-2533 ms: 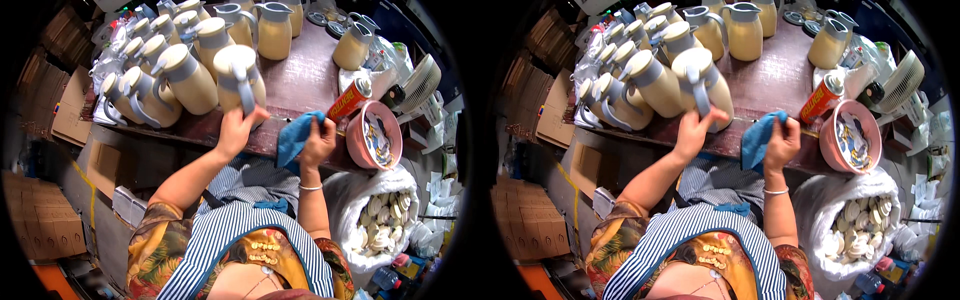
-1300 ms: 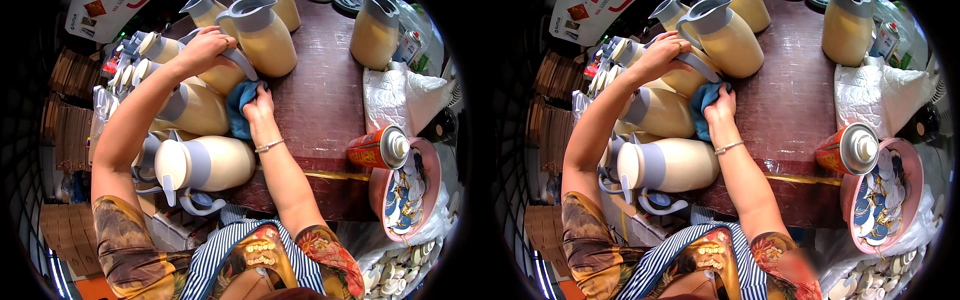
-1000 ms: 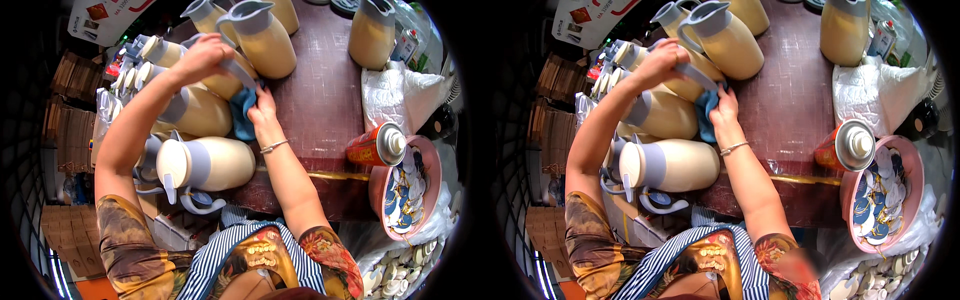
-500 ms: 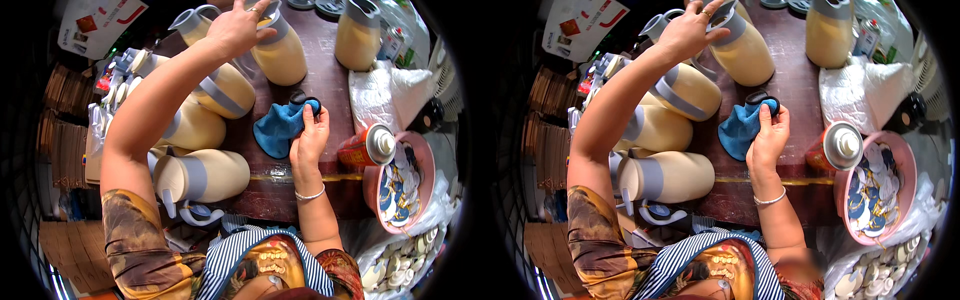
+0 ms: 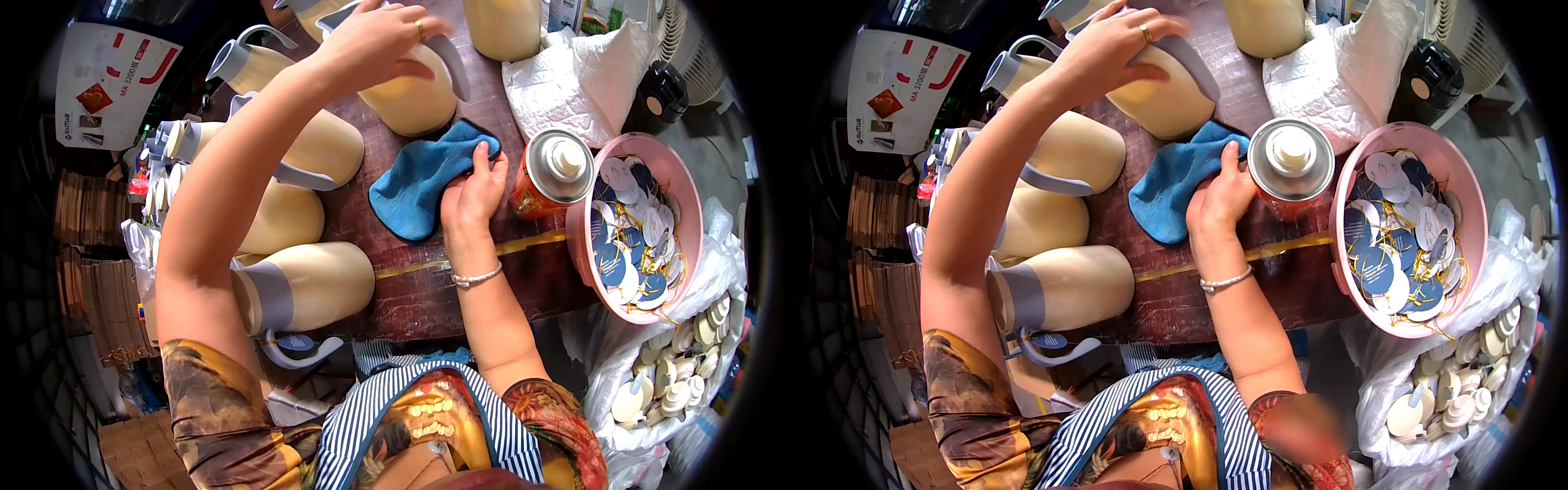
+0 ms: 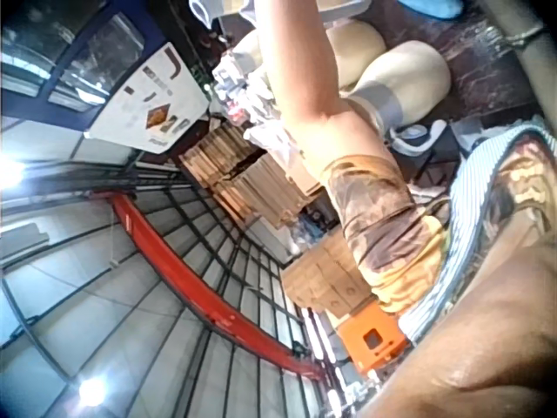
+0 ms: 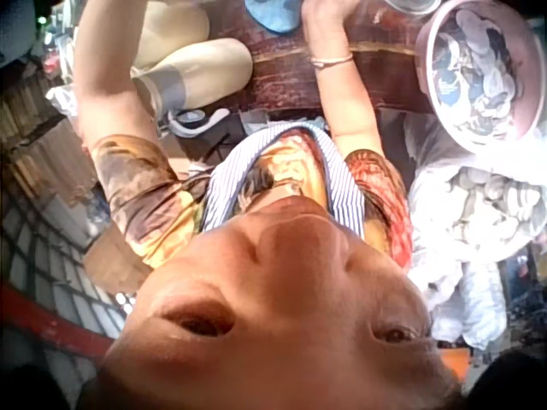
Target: The person assembles thermal carafes by placing lid components and seals onto the pitchers, then uses a blue cloth to wipe down the exteriors and handles before arranging them on a table.
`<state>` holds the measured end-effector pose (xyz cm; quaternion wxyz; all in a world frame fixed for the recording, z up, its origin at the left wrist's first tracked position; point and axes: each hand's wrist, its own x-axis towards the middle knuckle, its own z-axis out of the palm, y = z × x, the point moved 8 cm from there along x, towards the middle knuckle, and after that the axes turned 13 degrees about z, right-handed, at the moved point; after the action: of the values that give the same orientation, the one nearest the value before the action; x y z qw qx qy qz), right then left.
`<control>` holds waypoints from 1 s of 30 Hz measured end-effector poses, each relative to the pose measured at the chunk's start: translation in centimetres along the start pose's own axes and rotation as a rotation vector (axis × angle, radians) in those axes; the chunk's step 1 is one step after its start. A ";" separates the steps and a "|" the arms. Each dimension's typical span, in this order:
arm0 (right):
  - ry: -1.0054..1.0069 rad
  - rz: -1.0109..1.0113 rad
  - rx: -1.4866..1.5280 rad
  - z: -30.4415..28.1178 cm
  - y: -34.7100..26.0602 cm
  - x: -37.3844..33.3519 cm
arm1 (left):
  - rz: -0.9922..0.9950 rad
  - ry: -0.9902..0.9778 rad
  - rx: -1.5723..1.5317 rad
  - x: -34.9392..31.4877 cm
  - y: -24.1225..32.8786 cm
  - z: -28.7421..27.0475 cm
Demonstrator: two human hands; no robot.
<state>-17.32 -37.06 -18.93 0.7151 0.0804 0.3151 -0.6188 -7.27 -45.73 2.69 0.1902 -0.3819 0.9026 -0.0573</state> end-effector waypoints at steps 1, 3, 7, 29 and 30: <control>-0.002 0.034 0.050 0.1 -0.2 0.4 | 0.062 0.159 0.065 0.1 0.2 -0.8; 0.011 0.043 0.097 0.5 -0.8 0.9 | 0.199 0.475 0.203 -1.5 0.9 -2.7; -0.002 0.150 0.204 1.8 0.3 0.5 | 0.112 0.516 -0.022 -4.6 -0.7 -2.5; -0.150 -0.145 -0.575 4.3 -1.5 0.9 | -0.392 0.499 0.106 -6.1 -13.9 -6.1; -0.211 -0.181 -0.541 4.7 -1.9 0.6 | -0.534 0.464 0.192 -4.9 -19.2 -4.2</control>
<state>-17.38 -40.37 -15.05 0.6814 -0.2062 0.3984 -0.5784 7.07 -55.86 12.82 -0.0062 -0.5612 0.7808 -0.2746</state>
